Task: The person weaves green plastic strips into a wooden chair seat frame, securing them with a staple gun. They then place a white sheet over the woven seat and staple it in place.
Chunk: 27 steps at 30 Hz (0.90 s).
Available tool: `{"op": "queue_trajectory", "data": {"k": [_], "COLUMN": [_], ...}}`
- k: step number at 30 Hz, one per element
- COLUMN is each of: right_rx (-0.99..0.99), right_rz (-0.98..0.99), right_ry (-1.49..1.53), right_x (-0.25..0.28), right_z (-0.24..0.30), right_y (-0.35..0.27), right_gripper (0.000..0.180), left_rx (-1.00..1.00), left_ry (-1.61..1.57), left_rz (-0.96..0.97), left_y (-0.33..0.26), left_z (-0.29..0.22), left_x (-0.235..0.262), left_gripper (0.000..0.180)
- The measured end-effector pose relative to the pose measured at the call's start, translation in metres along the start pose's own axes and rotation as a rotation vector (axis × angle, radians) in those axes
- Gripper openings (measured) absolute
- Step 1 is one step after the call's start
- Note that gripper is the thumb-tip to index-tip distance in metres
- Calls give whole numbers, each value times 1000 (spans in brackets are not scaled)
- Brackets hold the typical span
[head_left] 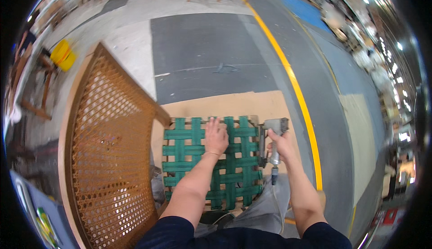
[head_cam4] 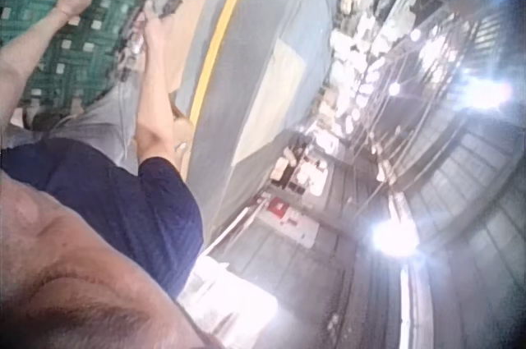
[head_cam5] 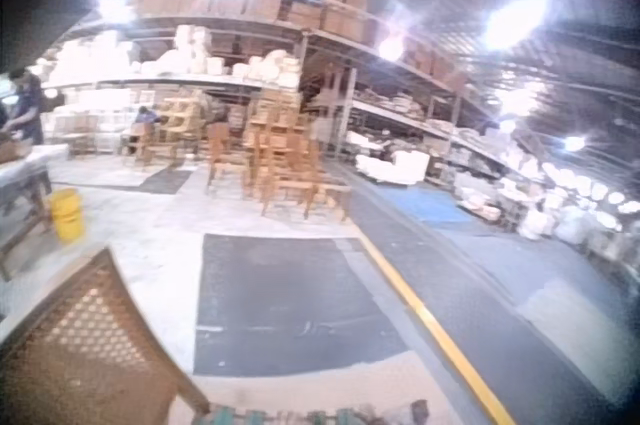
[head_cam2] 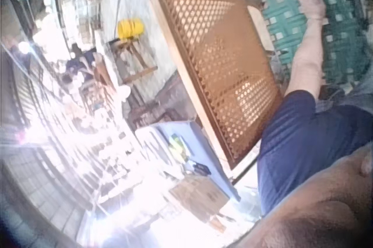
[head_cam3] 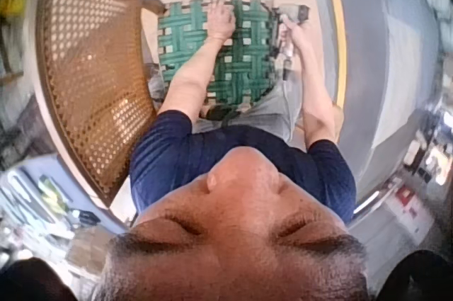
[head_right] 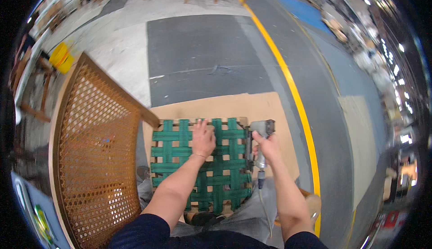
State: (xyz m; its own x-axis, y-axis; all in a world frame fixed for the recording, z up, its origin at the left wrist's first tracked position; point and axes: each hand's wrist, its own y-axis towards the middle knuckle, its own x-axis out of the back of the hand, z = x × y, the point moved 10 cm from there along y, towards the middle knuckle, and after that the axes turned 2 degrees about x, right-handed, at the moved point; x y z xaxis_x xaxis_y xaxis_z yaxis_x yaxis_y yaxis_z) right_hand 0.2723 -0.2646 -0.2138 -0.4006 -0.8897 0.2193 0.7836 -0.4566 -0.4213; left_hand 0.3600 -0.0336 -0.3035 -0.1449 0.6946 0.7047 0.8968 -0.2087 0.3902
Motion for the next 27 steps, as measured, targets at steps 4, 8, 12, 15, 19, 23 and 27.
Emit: {"op": "queue_trajectory", "data": {"k": [4,8,12,15,19,23,27], "right_rx": [-10,-90,-226,-230,-297,-295,-215], "right_rz": [-249,-604,-843,-916,-849,-731,-760], "right_ry": [80,139,337,557,777,860,940], "right_x": [152,296,358,374,399,402,379], "right_z": [4,-65,-170,-243,-297,-295,-287], "right_y": [-73,-165,-245,-263,-248,-198,-165], "right_gripper": [29,33,36,40,38,39,39], "left_rx": [-65,46,225,569,1025,1504,1757], "left_ry": [129,-64,-233,-605,-1150,-1148,-982], "left_rz": [53,133,210,281,652,893,799], "left_y": [18,22,-14,-84,-225,-314,-329], "left_z": [-4,-8,-17,-1,-37,-29,0], "left_x": [-1,3,31,44,43,29,47], "left_gripper": [29,33,35,33,36,36,55]}}
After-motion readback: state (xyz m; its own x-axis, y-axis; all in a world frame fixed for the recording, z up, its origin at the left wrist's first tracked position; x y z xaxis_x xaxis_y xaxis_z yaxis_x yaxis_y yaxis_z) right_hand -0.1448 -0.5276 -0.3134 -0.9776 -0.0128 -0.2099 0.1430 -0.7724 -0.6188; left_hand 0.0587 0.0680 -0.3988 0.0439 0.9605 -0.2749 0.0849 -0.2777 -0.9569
